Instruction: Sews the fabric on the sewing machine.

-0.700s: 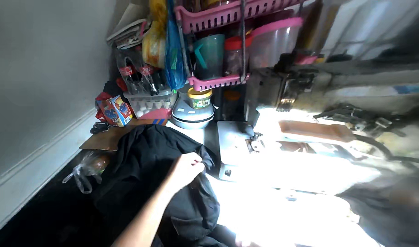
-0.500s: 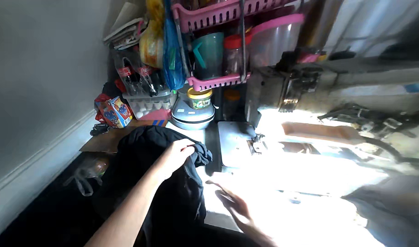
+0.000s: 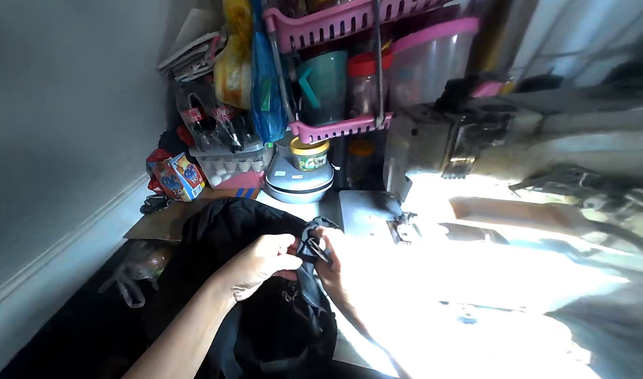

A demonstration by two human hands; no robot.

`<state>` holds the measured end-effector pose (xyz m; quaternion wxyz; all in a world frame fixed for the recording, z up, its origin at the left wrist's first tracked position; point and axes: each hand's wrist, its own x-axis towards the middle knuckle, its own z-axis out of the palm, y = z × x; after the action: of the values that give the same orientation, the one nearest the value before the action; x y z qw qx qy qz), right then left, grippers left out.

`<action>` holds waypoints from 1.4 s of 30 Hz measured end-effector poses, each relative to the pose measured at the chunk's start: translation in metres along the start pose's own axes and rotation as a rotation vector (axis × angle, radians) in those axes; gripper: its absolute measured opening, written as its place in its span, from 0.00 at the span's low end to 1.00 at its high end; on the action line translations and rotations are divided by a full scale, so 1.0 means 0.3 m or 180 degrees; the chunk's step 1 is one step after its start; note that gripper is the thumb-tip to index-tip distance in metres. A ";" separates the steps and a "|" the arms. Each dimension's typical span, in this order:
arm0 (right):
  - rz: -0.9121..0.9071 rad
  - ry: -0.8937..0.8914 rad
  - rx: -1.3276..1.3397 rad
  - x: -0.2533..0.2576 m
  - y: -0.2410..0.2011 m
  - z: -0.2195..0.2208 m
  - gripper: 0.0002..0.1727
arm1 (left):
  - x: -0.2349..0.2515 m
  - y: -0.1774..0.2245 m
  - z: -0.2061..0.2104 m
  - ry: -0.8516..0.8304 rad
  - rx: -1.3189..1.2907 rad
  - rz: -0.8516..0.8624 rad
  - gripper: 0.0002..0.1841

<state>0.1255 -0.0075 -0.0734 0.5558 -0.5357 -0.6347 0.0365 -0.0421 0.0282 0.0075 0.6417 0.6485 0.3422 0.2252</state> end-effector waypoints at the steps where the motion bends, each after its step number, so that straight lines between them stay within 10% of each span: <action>1: -0.0053 0.0096 0.0086 -0.009 0.014 0.012 0.14 | -0.007 0.001 -0.003 -0.0001 -0.0016 -0.0009 0.06; 5: 0.0226 0.0029 0.0229 -0.088 0.009 -0.054 0.14 | -0.041 0.011 -0.049 0.0441 -0.0228 0.0088 0.08; 12: 0.0246 -0.2099 -0.0431 -0.149 -0.002 -0.278 0.12 | -0.056 0.060 -0.100 0.1297 -0.0262 -0.0179 0.18; 18: -0.0924 -0.1324 -0.0195 0.029 -0.160 -0.102 0.22 | -0.001 0.167 -0.062 0.0057 0.2277 0.0193 0.12; 24: -0.0578 -0.2692 -0.1223 0.146 -0.197 -0.021 0.24 | 0.047 0.420 -0.178 -0.0267 0.4821 0.0084 0.12; 31: -0.1180 -0.0404 -0.0821 0.138 -0.286 -0.399 0.10 | -0.038 0.754 -0.095 0.2561 0.4760 0.1926 0.13; 37: -0.0013 -0.0413 -0.0806 -0.109 -0.142 -0.679 0.19 | 0.040 0.442 0.074 -0.0201 0.3683 0.2242 0.19; 42: 0.1445 -0.1085 -0.0346 -0.182 0.014 -0.649 0.22 | 0.119 0.228 0.149 -0.0862 0.3198 0.1146 0.08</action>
<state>0.2627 -0.1520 -0.0386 0.3892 -0.6792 -0.5838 0.2154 0.0248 0.0280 0.0663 0.2429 0.9464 0.2057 0.0550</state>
